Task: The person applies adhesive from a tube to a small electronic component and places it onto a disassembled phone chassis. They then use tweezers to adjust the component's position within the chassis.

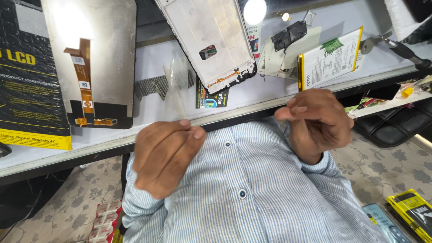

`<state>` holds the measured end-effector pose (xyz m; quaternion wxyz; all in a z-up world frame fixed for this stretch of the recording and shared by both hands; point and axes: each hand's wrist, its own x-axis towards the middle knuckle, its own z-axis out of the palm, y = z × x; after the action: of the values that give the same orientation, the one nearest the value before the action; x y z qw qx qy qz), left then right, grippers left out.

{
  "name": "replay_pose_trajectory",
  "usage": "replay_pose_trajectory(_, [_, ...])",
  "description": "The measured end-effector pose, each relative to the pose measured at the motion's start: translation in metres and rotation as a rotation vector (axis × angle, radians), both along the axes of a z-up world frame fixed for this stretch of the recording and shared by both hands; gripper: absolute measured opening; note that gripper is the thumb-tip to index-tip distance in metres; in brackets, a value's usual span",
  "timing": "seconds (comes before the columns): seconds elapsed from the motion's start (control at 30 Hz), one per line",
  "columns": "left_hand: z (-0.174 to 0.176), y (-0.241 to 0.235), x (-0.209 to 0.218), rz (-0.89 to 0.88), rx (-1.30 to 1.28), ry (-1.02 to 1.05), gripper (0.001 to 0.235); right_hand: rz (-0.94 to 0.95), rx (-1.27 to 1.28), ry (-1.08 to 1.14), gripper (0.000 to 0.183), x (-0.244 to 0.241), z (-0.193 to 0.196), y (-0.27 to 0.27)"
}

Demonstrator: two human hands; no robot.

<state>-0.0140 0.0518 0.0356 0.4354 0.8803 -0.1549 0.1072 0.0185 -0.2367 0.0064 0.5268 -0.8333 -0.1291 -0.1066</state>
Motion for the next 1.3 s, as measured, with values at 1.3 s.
replay_pose_trajectory(1.3, [-0.005,-0.046,-0.061,0.007,-0.802,0.246,0.010,-0.720,-0.829,0.252,0.047,0.071,-0.034,-0.285])
